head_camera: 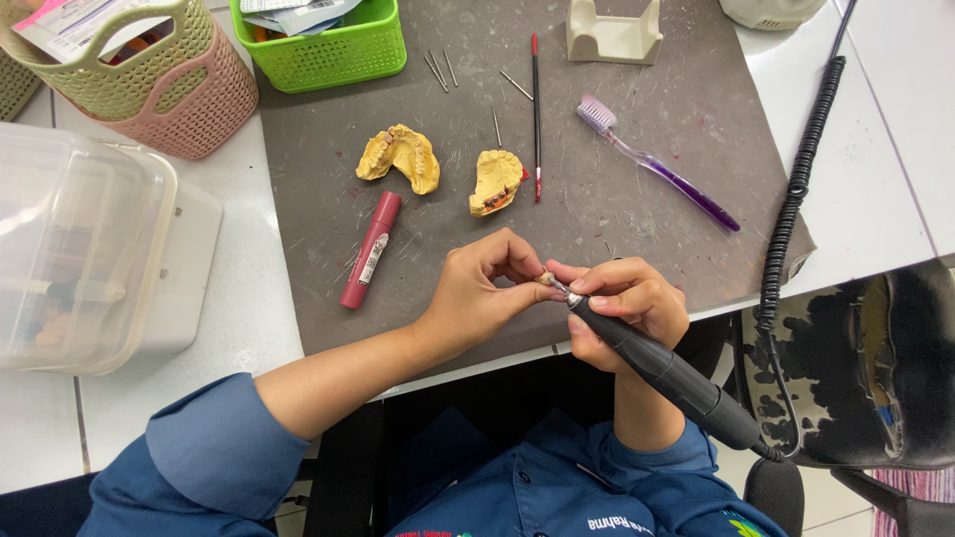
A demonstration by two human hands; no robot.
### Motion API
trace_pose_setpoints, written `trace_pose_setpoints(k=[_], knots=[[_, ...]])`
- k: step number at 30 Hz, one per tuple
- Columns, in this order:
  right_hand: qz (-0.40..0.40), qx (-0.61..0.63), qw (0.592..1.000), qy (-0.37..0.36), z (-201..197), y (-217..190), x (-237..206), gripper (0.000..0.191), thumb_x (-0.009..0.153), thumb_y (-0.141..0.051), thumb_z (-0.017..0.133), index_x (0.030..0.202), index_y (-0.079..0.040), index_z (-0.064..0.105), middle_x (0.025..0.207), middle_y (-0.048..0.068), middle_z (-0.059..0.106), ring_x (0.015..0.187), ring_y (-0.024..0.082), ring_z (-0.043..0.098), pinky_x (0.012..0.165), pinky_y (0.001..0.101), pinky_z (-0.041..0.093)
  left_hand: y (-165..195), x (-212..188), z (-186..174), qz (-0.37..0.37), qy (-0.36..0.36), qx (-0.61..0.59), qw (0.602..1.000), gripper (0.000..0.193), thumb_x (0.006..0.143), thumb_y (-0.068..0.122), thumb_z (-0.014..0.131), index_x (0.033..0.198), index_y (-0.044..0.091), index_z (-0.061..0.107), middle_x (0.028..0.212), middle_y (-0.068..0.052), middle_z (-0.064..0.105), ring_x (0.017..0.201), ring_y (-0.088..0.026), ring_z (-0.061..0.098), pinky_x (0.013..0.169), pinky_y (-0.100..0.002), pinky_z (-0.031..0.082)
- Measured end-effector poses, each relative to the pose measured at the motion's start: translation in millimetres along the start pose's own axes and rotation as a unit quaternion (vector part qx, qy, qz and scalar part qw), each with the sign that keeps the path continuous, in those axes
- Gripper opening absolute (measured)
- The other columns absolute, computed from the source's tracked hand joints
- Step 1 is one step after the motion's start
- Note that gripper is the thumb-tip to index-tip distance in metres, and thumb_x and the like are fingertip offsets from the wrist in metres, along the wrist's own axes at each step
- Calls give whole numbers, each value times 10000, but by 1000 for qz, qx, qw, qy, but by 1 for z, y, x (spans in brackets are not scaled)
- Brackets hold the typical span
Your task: The person uses a rotary handpiece to grind and shape a small dental prosthesis component. They then place the component into a dental mold to check fit, remove it, and resume grinding with the rotary tool.
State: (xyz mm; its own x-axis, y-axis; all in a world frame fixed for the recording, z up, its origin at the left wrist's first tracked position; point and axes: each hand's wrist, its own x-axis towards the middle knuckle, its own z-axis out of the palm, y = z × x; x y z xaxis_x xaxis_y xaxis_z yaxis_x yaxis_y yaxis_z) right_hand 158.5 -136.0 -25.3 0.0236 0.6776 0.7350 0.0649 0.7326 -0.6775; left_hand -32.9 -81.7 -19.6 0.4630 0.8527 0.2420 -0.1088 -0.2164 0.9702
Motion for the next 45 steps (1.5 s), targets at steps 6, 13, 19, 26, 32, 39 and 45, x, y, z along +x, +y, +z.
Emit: trace_pose_setpoints(k=[6,13,19,26,32,39,45], knots=[[48,93,994,24,0,0,-5,251,856,89,665,1030,-19,519,1102,177,584,1015,241,694,1008,622,613,-1,0,0,22,7,-2,1000,222,880,90,835,923,25,627,888,-50,745,877,-108,755,803,-263,616],[33,63,997,7,0,2,-3,243,816,81,680,977,-12,522,1068,197,594,1004,230,680,985,621,616,-4,0,2,44,39,41,997,216,864,89,848,896,29,644,847,-49,711,799,-103,701,736,-268,589],[12,38,999,-6,2,1,1,246,790,74,689,960,5,525,1031,197,621,985,220,703,1005,619,636,-4,-1,1,40,40,46,997,205,872,77,837,892,28,638,843,-49,710,801,-99,701,732,-267,586],[23,34,999,-14,1,-1,3,257,780,93,682,958,2,521,1034,206,609,991,253,716,985,607,632,-2,-1,0,41,41,49,997,208,868,74,835,889,26,634,837,-47,711,799,-99,707,727,-266,585],[18,37,999,-11,0,0,2,256,779,98,674,957,0,519,1037,199,610,983,246,716,1012,619,635,-2,0,0,41,41,57,997,225,858,90,853,880,31,636,827,-47,715,786,-96,706,717,-266,587],[37,72,997,14,0,3,-3,247,827,108,665,996,2,520,1094,193,593,1031,259,714,1014,608,623,1,2,0,29,34,37,998,233,838,101,871,876,31,652,844,-53,747,813,-98,737,744,-256,605],[38,39,998,12,0,2,-4,260,821,112,694,1005,10,541,1096,205,609,1058,274,709,993,583,626,3,2,0,17,21,22,999,231,843,95,860,879,19,645,854,-61,751,831,-106,748,753,-257,609]])
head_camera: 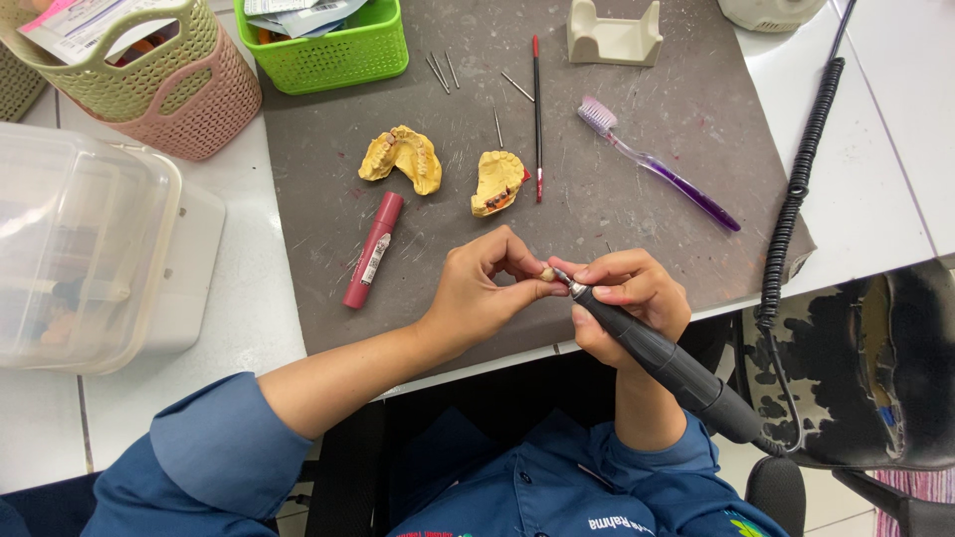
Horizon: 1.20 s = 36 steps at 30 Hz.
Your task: The person uses a rotary handpiece to grind and shape a small dental prosthesis component. They then place the component into a dental mold to check fit, remove it, and resume grinding with the rotary tool.
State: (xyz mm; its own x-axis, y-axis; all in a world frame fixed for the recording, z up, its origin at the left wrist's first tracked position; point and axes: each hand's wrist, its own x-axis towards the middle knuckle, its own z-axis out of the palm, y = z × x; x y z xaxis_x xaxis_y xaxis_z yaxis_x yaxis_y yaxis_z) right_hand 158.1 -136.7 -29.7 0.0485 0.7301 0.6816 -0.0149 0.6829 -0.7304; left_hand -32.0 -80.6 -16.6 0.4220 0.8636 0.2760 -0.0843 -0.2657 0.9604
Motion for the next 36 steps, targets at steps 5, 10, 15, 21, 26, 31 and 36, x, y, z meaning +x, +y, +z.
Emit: trace_pose_setpoints(k=[5,10,15,21,26,31,36], knots=[[-22,-31,999,-6,1,-1,2,260,792,111,708,978,7,559,1052,205,640,1018,266,730,977,562,643,-1,-1,0,-6,-1,-9,1000,227,847,90,856,886,20,644,854,-58,741,830,-106,740,757,-259,611],[-44,-52,998,-10,1,-1,4,264,772,114,714,957,6,560,1018,206,658,979,271,737,977,563,658,-2,-2,0,-8,-1,-1,1000,241,837,95,867,881,21,642,851,-53,743,819,-100,739,751,-257,613],[-37,-54,998,-7,1,-3,4,262,775,109,713,961,13,555,1018,212,653,984,272,736,976,562,656,-3,-2,1,-8,0,-5,1000,230,846,97,858,897,21,647,866,-50,739,828,-98,736,754,-257,614],[-33,-58,998,-5,2,-3,3,260,784,111,715,957,9,551,1017,211,656,985,273,734,978,565,656,-3,-3,1,-14,2,-3,1000,239,843,107,862,894,24,644,864,-47,739,824,-93,735,749,-253,613],[-23,-42,999,2,2,-3,3,255,798,106,719,960,5,549,1025,212,651,991,272,732,944,545,652,-2,-2,2,-14,3,-4,1000,243,841,108,868,890,25,645,854,-47,738,809,-87,725,734,-248,604],[-23,-36,999,1,1,-3,3,258,799,98,728,962,2,552,1030,214,647,994,281,717,954,553,648,0,-3,3,-12,5,-4,1000,249,843,103,869,888,25,637,851,-44,738,801,-81,722,721,-240,600],[-22,-46,999,-2,0,-4,3,258,803,94,731,966,1,553,1035,213,649,999,288,731,962,547,653,0,-3,4,-24,7,-7,1000,254,839,101,873,881,24,635,842,-45,738,784,-80,715,701,-234,593]])
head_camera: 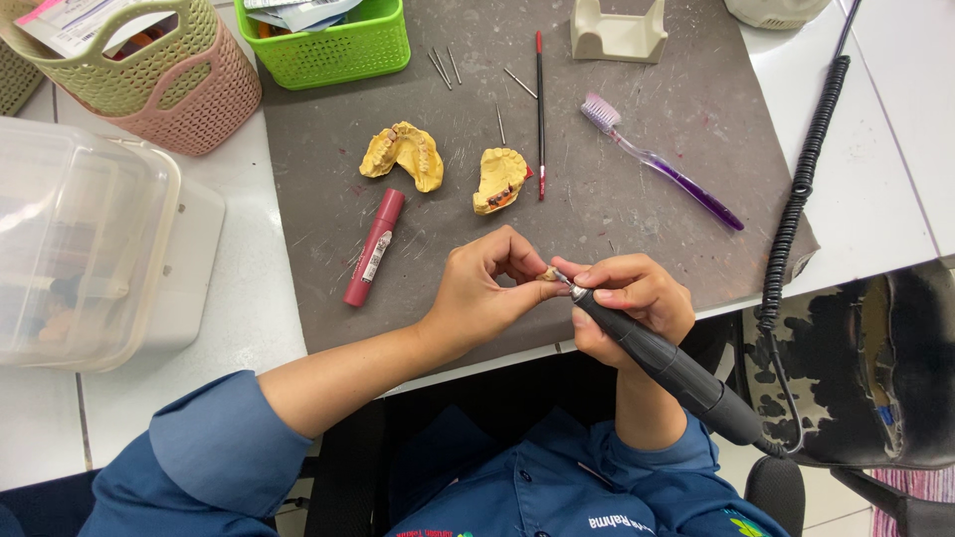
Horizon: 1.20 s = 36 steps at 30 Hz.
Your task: The person uses a rotary handpiece to grind and shape a small dental prosthesis component. They then place the component into a dental mold to check fit, remove it, and resume grinding with the rotary tool.
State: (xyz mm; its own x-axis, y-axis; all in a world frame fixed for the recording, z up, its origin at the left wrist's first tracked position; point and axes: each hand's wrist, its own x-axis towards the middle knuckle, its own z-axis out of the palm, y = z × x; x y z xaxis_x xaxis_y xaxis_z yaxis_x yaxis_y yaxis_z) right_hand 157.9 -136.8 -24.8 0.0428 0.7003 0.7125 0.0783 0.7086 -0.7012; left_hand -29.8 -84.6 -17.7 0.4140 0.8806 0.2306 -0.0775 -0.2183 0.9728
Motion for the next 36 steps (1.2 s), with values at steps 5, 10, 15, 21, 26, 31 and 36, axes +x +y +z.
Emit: trace_pose_setpoints(k=[5,10,15,21,26,31,36], knots=[[-18,-10,1000,-7,-1,3,2,258,779,90,728,950,4,555,1013,214,656,986,285,746,941,537,656,-1,0,-1,7,-2,-8,1000,241,841,97,866,896,26,642,863,-43,745,813,-83,732,737,-238,608],[-17,-22,1000,-5,0,1,1,256,783,91,725,950,3,553,1015,210,661,986,258,747,931,521,658,-3,1,-1,-9,-5,-15,1000,236,836,97,866,903,22,653,860,-46,746,806,-86,728,731,-242,608],[-18,-10,1000,-8,0,1,3,254,791,90,727,960,11,555,1021,216,653,989,261,731,997,559,651,-3,2,-1,-6,-3,-9,1000,228,838,97,862,909,25,658,857,-37,746,803,-77,728,733,-238,609],[-9,-16,1000,-5,2,0,4,251,805,76,734,958,13,545,1024,218,655,999,275,742,984,548,656,-3,2,-1,-18,-1,-24,1000,202,845,87,847,911,22,667,853,-34,750,797,-67,721,721,-233,604],[2,-18,1000,-2,2,-2,4,256,816,70,738,964,15,538,1034,226,652,1008,280,739,949,522,655,-2,3,-1,-17,2,-13,1000,202,842,88,851,905,20,672,848,-35,753,788,-66,720,706,-229,603],[8,-3,1000,1,3,-1,4,255,820,75,741,973,26,543,1040,233,645,1022,289,737,991,545,652,0,2,0,-19,7,-5,1000,198,837,84,854,898,20,677,840,-42,755,781,-67,725,701,-227,607],[-6,-18,1000,-5,2,-1,5,251,809,77,739,962,17,548,1023,223,652,999,277,737,961,532,653,1,3,0,-26,5,-4,1000,202,833,84,856,895,19,674,834,-41,755,772,-64,726,686,-222,603]])
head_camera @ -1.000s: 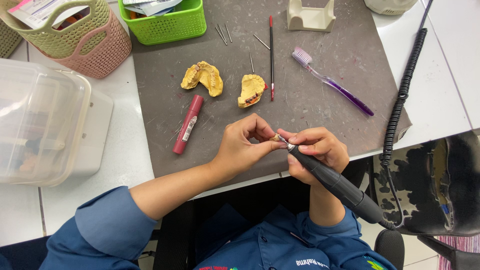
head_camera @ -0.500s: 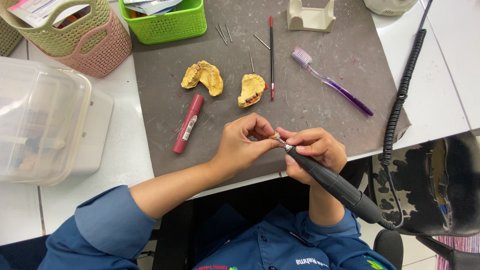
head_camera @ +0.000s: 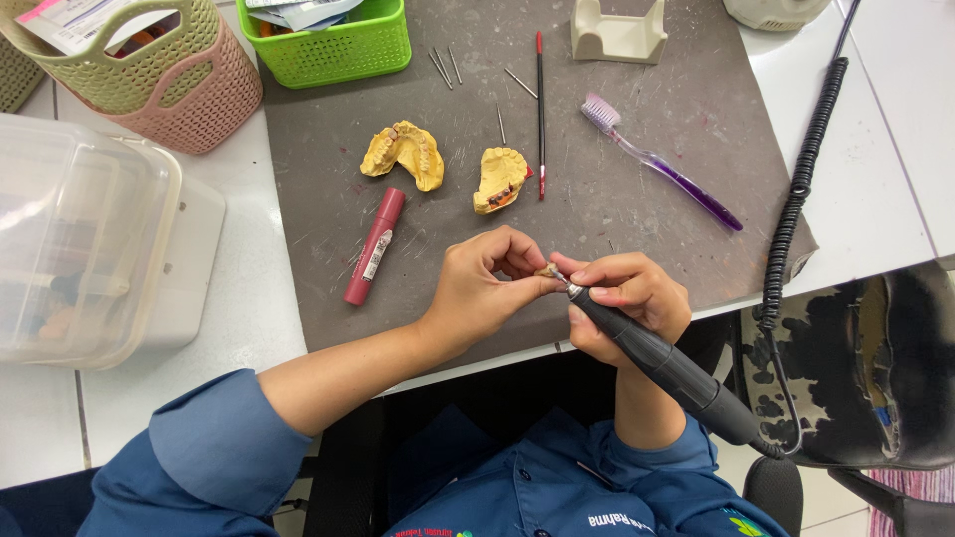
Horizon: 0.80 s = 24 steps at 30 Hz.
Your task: The person uses a rotary handpiece to grind and shape a small dental prosthesis component. They then place the component into a dental mold to check fit, remove it, and resume grinding with the rotary tool.
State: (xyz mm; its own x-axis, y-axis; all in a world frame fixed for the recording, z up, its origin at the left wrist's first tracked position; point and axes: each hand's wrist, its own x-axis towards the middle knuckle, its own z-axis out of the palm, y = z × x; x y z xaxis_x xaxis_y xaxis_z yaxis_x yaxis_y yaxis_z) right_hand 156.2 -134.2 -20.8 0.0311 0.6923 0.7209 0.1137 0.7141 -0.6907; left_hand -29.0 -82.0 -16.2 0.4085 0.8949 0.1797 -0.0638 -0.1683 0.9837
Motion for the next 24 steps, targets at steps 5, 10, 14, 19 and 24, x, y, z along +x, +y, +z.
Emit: trace_pose_setpoints(k=[5,10,14,19,24], knots=[[2,-8,1000,3,1,-1,0,249,811,75,736,958,15,545,1023,216,659,996,275,740,947,520,655,-1,0,1,3,-1,-11,1000,192,845,76,846,907,17,674,841,-40,756,779,-62,722,692,-222,602],[-7,-17,1000,3,2,-3,2,248,805,80,731,948,16,538,1011,220,665,986,275,742,940,518,657,-1,0,1,0,0,-20,1000,187,850,79,840,909,18,673,844,-35,756,789,-55,729,702,-219,609],[5,-15,1000,4,2,-5,3,256,805,83,740,953,23,540,1022,229,656,1000,288,741,978,535,659,0,0,1,0,8,0,1000,189,836,75,848,898,16,679,829,-39,754,775,-59,723,691,-222,604],[3,-25,1000,0,2,-5,2,267,796,91,747,950,25,540,1016,229,658,1003,285,744,978,535,657,2,-1,2,-1,8,7,1000,197,829,74,857,890,14,680,816,-45,751,763,-62,714,682,-224,597],[6,-2,1000,4,1,-3,1,259,810,84,743,964,23,545,1030,227,648,1001,268,727,959,528,654,2,-1,1,-3,5,-2,1000,200,829,75,854,895,17,675,824,-43,753,772,-57,717,694,-222,602]])
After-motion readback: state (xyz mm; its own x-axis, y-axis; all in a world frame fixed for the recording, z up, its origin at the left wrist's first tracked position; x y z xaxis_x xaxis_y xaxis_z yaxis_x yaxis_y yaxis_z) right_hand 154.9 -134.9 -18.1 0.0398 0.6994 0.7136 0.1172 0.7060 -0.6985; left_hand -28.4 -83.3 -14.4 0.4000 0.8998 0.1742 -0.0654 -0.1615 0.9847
